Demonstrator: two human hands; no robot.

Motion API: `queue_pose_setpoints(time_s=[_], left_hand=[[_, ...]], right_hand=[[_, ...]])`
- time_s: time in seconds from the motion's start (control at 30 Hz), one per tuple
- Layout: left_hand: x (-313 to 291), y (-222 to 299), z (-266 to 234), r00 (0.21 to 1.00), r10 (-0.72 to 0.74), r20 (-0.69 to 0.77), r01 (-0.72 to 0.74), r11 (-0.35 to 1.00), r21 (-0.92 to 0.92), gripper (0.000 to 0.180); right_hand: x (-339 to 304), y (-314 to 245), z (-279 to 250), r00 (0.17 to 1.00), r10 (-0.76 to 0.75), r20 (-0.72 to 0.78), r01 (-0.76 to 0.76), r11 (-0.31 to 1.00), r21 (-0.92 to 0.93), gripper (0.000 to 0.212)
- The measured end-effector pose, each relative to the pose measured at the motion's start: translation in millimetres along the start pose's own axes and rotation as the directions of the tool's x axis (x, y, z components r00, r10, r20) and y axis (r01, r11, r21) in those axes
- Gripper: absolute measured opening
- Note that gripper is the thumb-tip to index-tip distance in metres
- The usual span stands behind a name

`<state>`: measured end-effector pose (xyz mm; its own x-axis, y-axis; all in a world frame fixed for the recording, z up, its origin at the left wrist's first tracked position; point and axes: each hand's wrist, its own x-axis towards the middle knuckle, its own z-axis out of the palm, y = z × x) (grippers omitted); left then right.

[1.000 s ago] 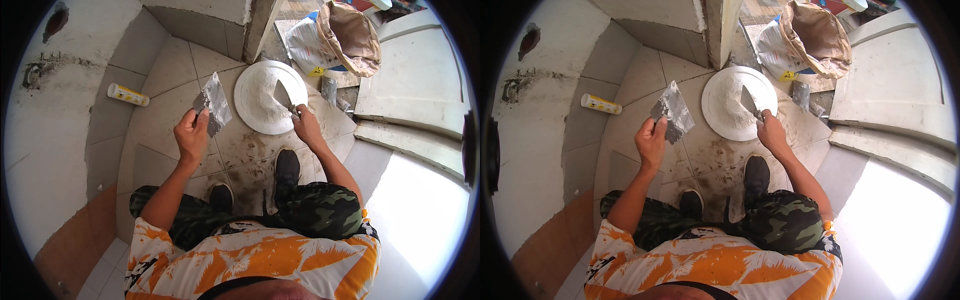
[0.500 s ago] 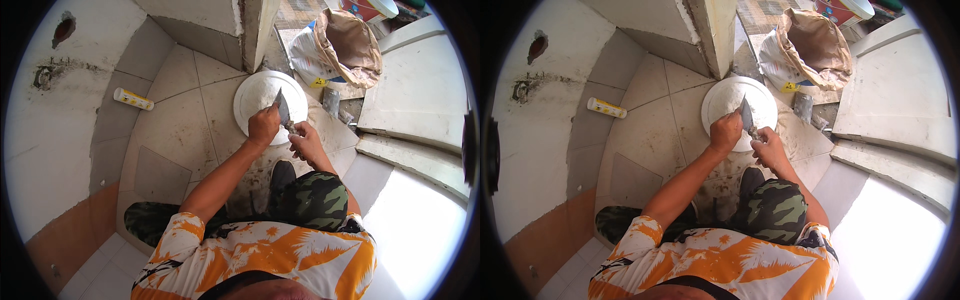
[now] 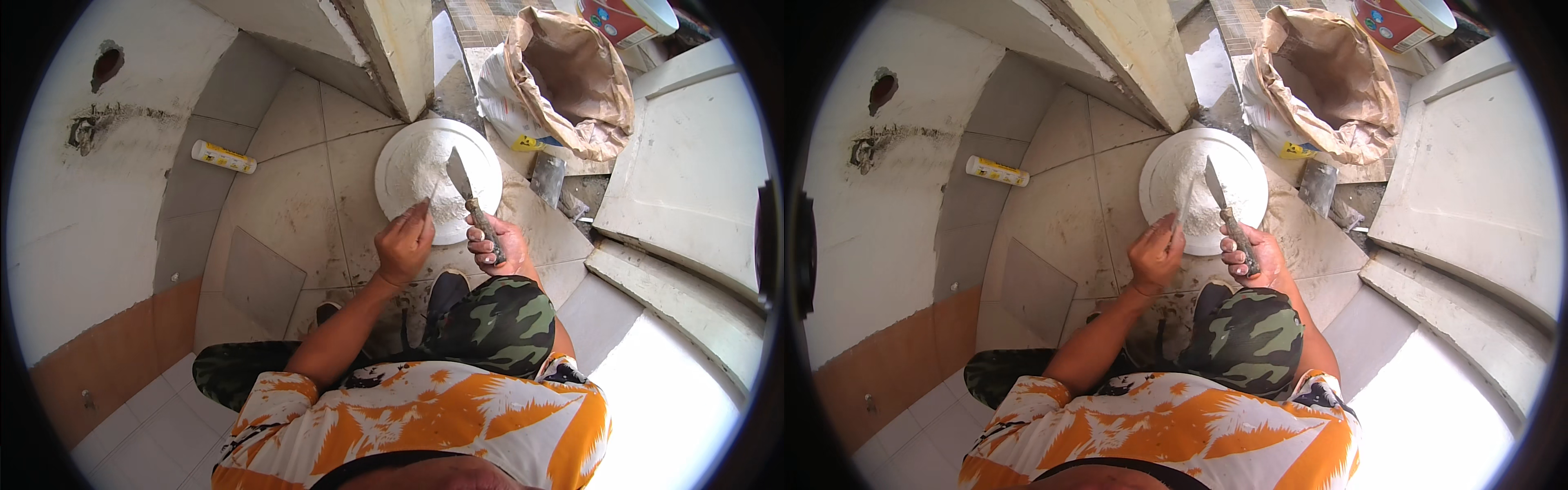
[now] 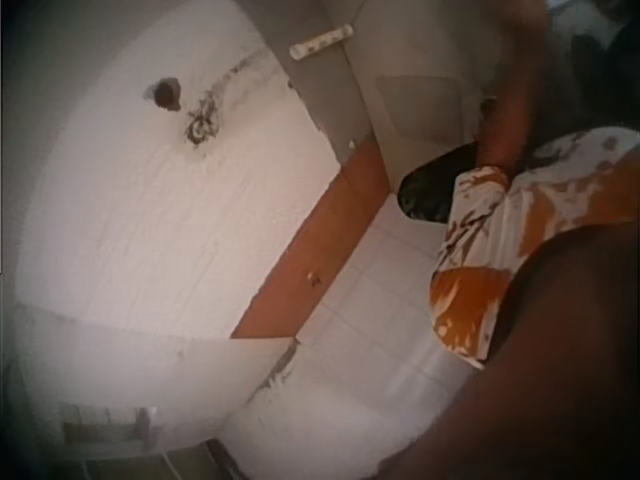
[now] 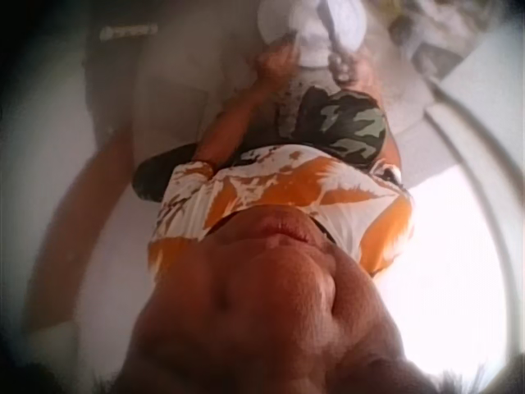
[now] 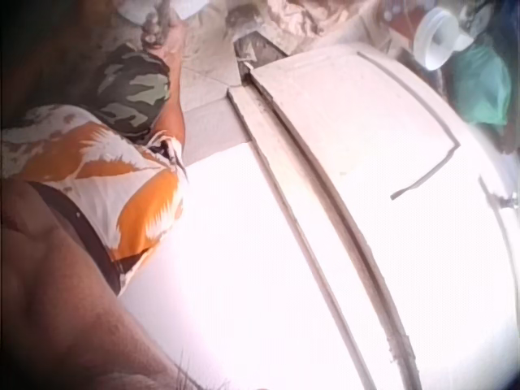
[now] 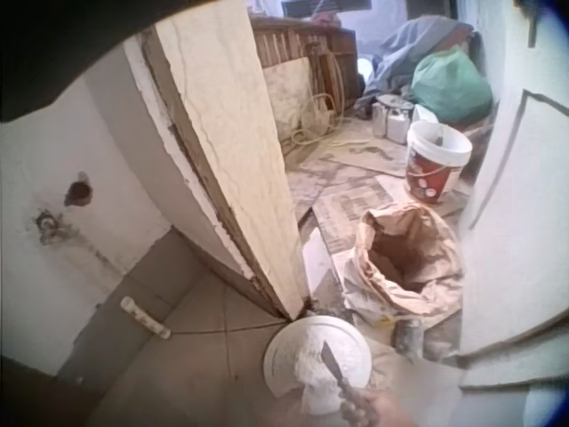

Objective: The person scoops white powder from a bag into a bucket using a trowel, then mixes the powder with water using a trowel and a putty knife. The person repeatedly scoops and mixes the contents to form a paste.

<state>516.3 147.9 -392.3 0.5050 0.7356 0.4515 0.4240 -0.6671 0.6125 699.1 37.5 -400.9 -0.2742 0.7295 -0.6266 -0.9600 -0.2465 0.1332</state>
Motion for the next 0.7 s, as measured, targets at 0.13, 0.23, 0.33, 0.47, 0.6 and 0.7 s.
queue_pose_setpoints(time_s=[0.13,0.23,0.33,0.47,0.6,0.7], left_hand=[[-4.5,24.3,27.1,0.988,0.127,0.09,-0.124,0.992,-0.035,0.032],[0.0,24.8,40.6,0.985,0.133,0.113,-0.132,0.991,-0.014,0.034],[2.4,29.5,45.6,0.988,0.108,0.115,-0.108,0.994,0.0,0.034],[5.5,29.1,51.3,0.989,0.077,0.125,-0.086,0.994,0.065,0.034],[15.6,13.7,48.9,0.993,0.024,0.115,-0.038,0.992,0.121,0.035],[16.8,-2.3,38.5,0.997,0.0,0.076,-0.009,0.991,0.13,0.036]], right_hand=[[8.9,-1.4,-12.2,0.985,0.053,0.163,-0.055,0.998,0.01,0.024],[5.8,-14.9,-18.0,0.99,0.02,0.138,-0.018,1.0,-0.022,0.025],[2.1,-17.9,-16.6,0.994,0.015,0.104,-0.013,1.0,-0.02,0.026],[7.9,-10.3,-24.2,0.997,0.042,0.063,-0.039,0.999,-0.037,0.027],[7.9,4.0,-32.6,0.984,0.112,0.137,-0.103,0.992,-0.072,0.029],[2.2,-1.6,-37.0,0.973,0.089,0.211,-0.078,0.995,-0.059,0.027]])
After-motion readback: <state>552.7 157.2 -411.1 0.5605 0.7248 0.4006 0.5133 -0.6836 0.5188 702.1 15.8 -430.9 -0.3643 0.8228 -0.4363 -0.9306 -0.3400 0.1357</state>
